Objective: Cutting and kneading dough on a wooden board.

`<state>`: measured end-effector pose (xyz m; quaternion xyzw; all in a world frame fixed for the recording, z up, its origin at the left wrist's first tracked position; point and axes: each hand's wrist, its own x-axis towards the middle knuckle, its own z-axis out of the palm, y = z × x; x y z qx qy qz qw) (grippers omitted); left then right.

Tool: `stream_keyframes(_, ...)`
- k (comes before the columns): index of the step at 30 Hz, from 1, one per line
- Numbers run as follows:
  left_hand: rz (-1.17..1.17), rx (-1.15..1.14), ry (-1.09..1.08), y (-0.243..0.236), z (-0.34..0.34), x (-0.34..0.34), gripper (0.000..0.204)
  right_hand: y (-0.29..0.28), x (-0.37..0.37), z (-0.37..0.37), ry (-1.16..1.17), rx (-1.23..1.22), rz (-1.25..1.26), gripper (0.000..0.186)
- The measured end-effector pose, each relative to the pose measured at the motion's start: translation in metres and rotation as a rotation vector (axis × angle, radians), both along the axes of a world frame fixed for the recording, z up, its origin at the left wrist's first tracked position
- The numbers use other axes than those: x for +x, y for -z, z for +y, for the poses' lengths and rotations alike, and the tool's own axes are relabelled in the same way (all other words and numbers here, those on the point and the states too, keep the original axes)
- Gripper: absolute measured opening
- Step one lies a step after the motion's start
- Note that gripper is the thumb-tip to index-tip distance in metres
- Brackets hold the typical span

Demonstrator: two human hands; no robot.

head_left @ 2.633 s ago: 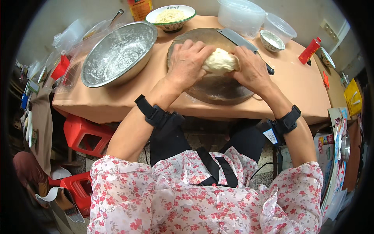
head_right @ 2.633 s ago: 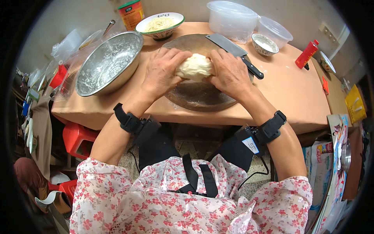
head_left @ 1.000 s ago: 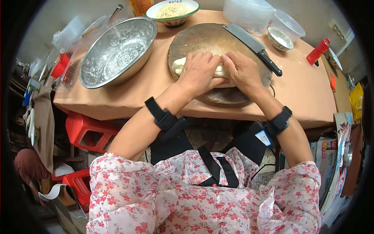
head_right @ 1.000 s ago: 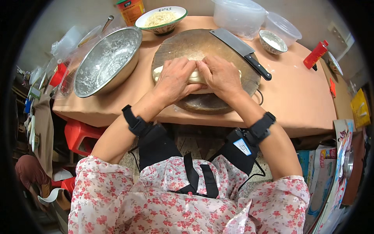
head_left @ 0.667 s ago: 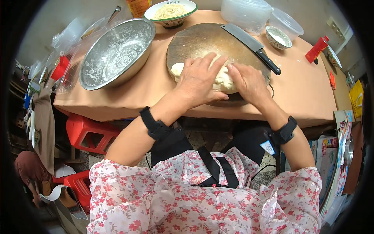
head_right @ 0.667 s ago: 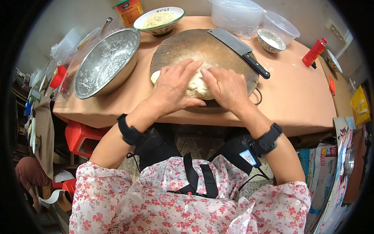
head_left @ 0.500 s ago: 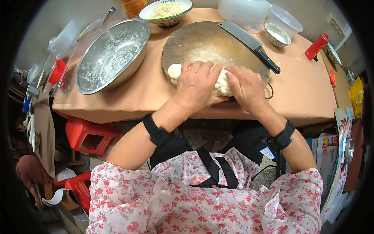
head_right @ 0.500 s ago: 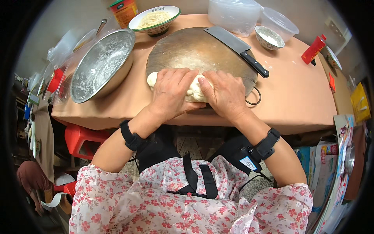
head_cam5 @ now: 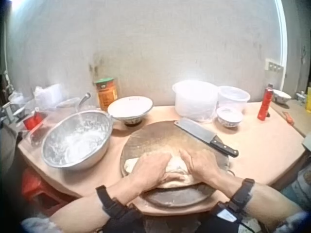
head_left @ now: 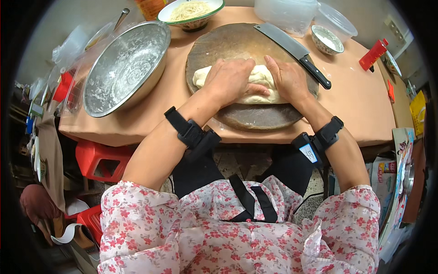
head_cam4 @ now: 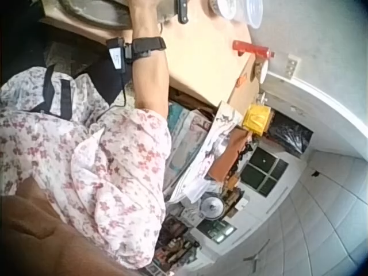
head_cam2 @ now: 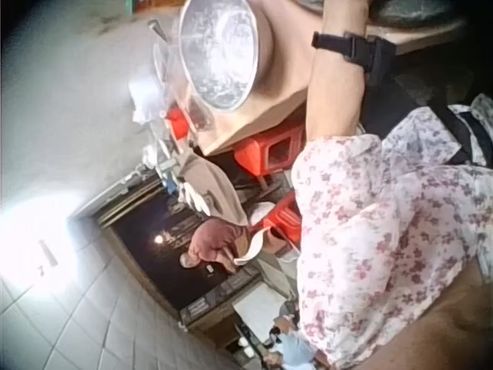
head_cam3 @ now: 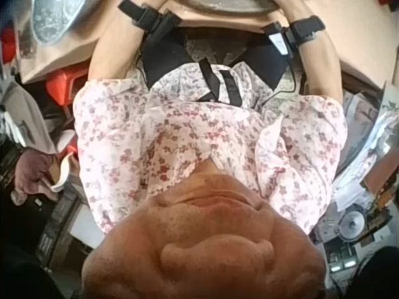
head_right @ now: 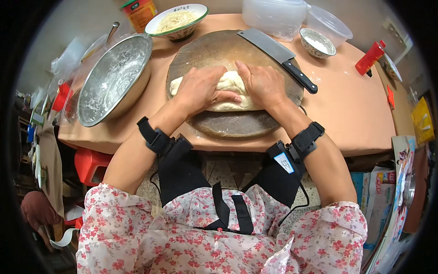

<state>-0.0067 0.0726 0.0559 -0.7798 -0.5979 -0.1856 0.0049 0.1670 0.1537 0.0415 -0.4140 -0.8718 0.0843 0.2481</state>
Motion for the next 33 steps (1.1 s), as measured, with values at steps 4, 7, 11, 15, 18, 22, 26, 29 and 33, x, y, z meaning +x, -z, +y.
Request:
stream_keyframes(4, 0.006, 0.202, -0.034, 0.013, -0.003, 0.003, 0.064, 0.001, -0.002, -0.005, 0.021, 0.037, 0.079, 0.054)
stream_keyframes(7, 0.025, 0.271, -0.057, 0.021, -0.014, 0.008, 0.064, -0.006, -0.002, -0.015, 0.04, 0.015, 0.058, 0.054)
stream_keyframes(11, -0.009, 0.341, -0.021, 0.018, -0.038, 0.011, 0.058, -0.038, -0.01, -0.034, -0.058, -0.096, 0.024, 0.054)
stream_keyframes(15, -0.388, 0.386, 0.19, 0.014, -0.053, -0.005, 0.052, -0.032, -0.021, -0.046, -0.172, -0.077, 0.056, 0.055)
stream_keyframes(18, -0.378, 0.343, 0.055, 0.011, -0.064, -0.018, 0.051, -0.019, -0.013, -0.062, -0.205, 0.13, 0.01, 0.046)
stream_keyframes(22, -0.206, 0.306, 0.015, 0.028, -0.07, -0.028, 0.054, -0.005, -0.005, -0.078, -0.255, 0.452, 0.071, 0.038)
stream_keyframes(26, -0.122, 0.301, 0.016, 0.032, -0.067, -0.028, 0.055, -0.003, -0.005, -0.08, -0.252, 0.513, 0.083, 0.038)
stream_keyframes(29, -0.099, 0.227, -0.027, 0.029, -0.053, -0.029, 0.049, 0.001, -0.014, -0.061, -0.22, 0.492, 0.11, 0.039)
stream_keyframes(33, -0.097, 0.025, -0.15, 0.016, -0.035, -0.028, 0.043, -0.005, -0.026, -0.036, -0.144, 0.195, 0.138, 0.054)
